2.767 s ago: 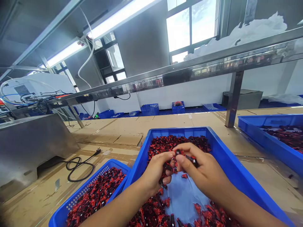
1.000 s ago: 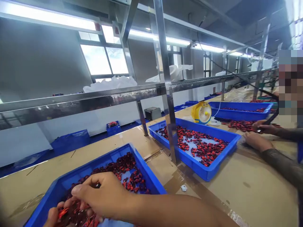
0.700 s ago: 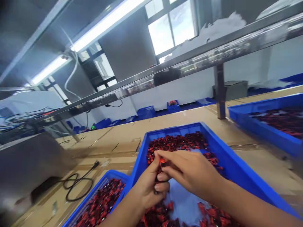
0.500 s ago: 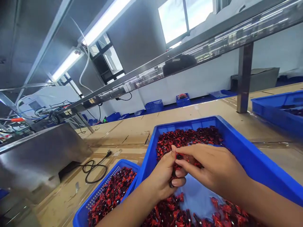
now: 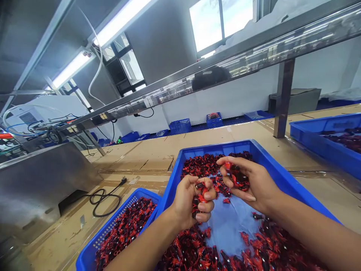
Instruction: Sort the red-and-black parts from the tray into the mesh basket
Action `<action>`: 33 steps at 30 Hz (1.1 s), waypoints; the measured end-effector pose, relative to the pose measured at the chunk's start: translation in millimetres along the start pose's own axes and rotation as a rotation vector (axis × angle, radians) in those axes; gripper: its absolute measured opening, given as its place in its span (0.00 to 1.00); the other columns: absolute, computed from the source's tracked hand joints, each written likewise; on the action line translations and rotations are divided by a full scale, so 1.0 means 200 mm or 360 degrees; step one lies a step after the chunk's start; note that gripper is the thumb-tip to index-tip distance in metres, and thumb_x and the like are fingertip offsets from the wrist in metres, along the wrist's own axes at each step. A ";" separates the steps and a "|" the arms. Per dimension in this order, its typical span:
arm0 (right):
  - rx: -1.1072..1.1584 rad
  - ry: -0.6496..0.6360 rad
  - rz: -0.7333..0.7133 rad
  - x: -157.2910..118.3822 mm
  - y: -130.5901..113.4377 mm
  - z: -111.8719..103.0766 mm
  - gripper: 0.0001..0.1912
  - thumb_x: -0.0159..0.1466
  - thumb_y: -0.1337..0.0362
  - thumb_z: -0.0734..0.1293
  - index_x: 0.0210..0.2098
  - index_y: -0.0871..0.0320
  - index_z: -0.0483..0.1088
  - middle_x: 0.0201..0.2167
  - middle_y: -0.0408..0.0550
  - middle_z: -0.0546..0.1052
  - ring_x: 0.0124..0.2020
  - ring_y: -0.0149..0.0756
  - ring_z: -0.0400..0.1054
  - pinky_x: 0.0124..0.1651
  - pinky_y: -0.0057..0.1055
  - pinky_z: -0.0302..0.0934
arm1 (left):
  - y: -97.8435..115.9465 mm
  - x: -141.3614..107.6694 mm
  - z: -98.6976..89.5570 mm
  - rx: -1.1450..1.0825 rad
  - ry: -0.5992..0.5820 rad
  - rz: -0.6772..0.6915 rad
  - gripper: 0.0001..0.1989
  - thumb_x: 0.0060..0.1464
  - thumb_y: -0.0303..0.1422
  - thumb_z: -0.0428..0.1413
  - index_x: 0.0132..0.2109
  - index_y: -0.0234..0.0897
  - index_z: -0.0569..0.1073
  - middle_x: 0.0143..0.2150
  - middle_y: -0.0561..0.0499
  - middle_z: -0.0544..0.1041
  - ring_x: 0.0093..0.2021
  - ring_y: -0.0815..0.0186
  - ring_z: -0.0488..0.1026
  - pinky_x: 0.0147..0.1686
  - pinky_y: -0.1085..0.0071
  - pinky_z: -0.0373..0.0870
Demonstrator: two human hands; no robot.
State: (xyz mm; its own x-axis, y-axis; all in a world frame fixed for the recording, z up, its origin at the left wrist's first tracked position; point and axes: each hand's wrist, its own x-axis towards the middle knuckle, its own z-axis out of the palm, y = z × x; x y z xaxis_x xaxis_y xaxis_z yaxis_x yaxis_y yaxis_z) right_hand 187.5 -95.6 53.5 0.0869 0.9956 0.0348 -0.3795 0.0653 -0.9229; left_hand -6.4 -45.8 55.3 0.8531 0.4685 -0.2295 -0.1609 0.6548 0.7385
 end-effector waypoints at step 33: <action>-0.0644 -0.0215 -0.0164 -0.08 0.03 -0.01 0.30 0.66 0.39 0.71 0.58 0.52 0.74 0.17 0.33 0.59 0.16 0.29 0.51 0.20 0.27 0.42 | -0.01 0.02 0.01 0.0023 0.0281 0.0184 0.16 0.57 0.34 0.65 0.51 0.33 0.79 0.41 0.49 0.75 0.17 0.83 0.55 0.14 0.82 0.42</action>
State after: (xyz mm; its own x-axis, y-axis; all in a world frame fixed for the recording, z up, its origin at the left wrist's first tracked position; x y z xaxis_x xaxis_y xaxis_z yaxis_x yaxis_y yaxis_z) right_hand 186.3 -110.7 47.4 -0.0264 0.9869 0.1594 0.0183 0.1599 -0.9870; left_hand -1.0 -46.1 53.9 0.7291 0.6374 -0.2492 -0.2447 0.5828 0.7749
